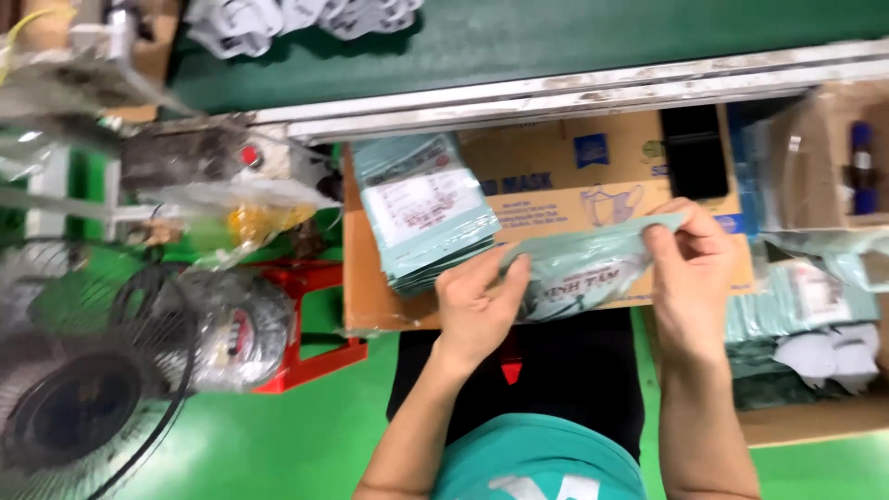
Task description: Packing individual stacks of 5D face masks into plastic retail bags at a manufacturing facility.
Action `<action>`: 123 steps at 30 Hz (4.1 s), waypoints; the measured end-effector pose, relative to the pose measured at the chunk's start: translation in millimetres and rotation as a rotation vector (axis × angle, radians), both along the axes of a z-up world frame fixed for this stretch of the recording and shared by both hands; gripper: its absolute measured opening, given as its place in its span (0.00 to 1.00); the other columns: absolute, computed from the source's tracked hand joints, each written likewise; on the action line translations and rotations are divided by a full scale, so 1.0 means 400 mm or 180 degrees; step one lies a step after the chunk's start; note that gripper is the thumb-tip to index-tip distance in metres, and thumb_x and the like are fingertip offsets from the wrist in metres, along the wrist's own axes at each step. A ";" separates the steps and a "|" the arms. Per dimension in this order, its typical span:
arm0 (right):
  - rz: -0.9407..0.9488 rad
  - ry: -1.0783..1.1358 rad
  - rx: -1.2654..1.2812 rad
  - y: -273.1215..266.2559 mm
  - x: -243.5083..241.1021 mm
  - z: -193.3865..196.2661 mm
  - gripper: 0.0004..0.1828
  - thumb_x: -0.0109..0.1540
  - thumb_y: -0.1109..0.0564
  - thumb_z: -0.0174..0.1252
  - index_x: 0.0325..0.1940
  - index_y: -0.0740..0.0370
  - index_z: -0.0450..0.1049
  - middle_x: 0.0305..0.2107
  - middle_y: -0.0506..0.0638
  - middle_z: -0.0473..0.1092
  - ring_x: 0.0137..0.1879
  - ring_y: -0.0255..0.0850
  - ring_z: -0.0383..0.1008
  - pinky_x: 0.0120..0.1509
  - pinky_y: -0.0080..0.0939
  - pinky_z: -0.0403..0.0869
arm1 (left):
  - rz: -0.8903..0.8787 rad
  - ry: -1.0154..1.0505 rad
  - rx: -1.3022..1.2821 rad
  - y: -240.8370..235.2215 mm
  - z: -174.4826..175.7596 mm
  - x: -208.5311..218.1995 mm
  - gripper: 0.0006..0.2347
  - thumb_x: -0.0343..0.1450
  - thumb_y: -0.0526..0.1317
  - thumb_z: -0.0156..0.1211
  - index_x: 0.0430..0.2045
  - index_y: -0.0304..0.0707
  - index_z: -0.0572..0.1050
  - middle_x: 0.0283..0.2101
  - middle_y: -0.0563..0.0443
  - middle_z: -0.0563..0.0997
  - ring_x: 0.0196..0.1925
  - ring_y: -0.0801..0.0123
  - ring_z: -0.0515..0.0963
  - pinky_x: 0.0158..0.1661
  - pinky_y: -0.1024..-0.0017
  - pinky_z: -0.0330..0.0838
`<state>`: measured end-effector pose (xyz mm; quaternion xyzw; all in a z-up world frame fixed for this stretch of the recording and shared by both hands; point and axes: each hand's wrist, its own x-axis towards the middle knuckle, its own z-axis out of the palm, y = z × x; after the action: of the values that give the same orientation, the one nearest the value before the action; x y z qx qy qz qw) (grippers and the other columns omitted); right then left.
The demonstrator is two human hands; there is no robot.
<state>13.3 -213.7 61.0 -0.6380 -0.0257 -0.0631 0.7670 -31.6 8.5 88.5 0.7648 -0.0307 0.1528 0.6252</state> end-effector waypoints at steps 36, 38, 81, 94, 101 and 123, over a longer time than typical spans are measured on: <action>-0.0350 -0.1427 -0.2240 -0.003 0.270 0.123 0.13 0.74 0.67 0.55 0.63 0.65 0.68 0.54 0.52 0.70 0.57 0.40 0.71 0.66 0.39 0.73 | 0.0467 -0.0036 -0.0203 0.088 0.015 0.063 0.28 0.70 0.35 0.66 0.67 0.39 0.64 0.64 0.43 0.74 0.64 0.58 0.78 0.65 0.63 0.71; -0.0105 -0.1531 -0.2524 0.118 0.361 0.216 0.17 0.75 0.64 0.54 0.70 0.61 0.68 0.60 0.52 0.70 0.66 0.43 0.71 0.72 0.40 0.70 | 0.0603 0.0176 -0.0358 0.115 -0.016 0.065 0.23 0.72 0.34 0.62 0.64 0.38 0.68 0.62 0.45 0.77 0.61 0.60 0.80 0.63 0.63 0.73; 0.2508 -0.1228 -0.2179 0.202 0.377 0.171 0.28 0.70 0.39 0.42 0.51 0.63 0.78 0.52 0.53 0.78 0.59 0.42 0.79 0.65 0.44 0.74 | 0.1108 -0.1189 0.1463 0.183 0.099 0.085 0.20 0.50 0.31 0.70 0.35 0.37 0.77 0.59 0.26 0.70 0.65 0.35 0.66 0.62 0.47 0.57; 0.1039 -0.0170 -0.2091 -0.086 0.104 -0.227 0.61 0.54 0.59 0.72 0.84 0.57 0.44 0.66 0.58 0.66 0.69 0.47 0.70 0.72 0.44 0.70 | -0.0494 0.0056 0.1047 -0.130 -0.297 0.146 0.49 0.57 0.42 0.76 0.71 0.32 0.46 0.68 0.33 0.64 0.72 0.43 0.62 0.71 0.48 0.48; 0.0854 -0.0053 -0.1165 -0.061 0.068 -0.264 0.67 0.52 0.57 0.76 0.86 0.61 0.39 0.67 0.57 0.64 0.69 0.45 0.70 0.73 0.43 0.72 | -0.0425 -0.0052 0.0964 -0.122 -0.281 0.127 0.55 0.55 0.51 0.79 0.71 0.32 0.43 0.66 0.36 0.65 0.71 0.41 0.60 0.70 0.45 0.45; 0.0153 -0.0299 -0.0378 0.083 0.124 -0.336 0.12 0.79 0.58 0.47 0.63 0.67 0.69 0.51 0.46 0.72 0.55 0.29 0.69 0.62 0.31 0.70 | 0.0307 -0.0241 0.2877 0.221 -0.255 0.086 0.06 0.65 0.33 0.62 0.33 0.37 0.75 0.40 0.48 0.75 0.46 0.55 0.76 0.45 0.60 0.74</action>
<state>62.9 -180.3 -73.3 -0.6780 -0.0807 -0.0729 0.7270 2.7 96.8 -13.6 0.9553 -0.0814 0.1808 0.2193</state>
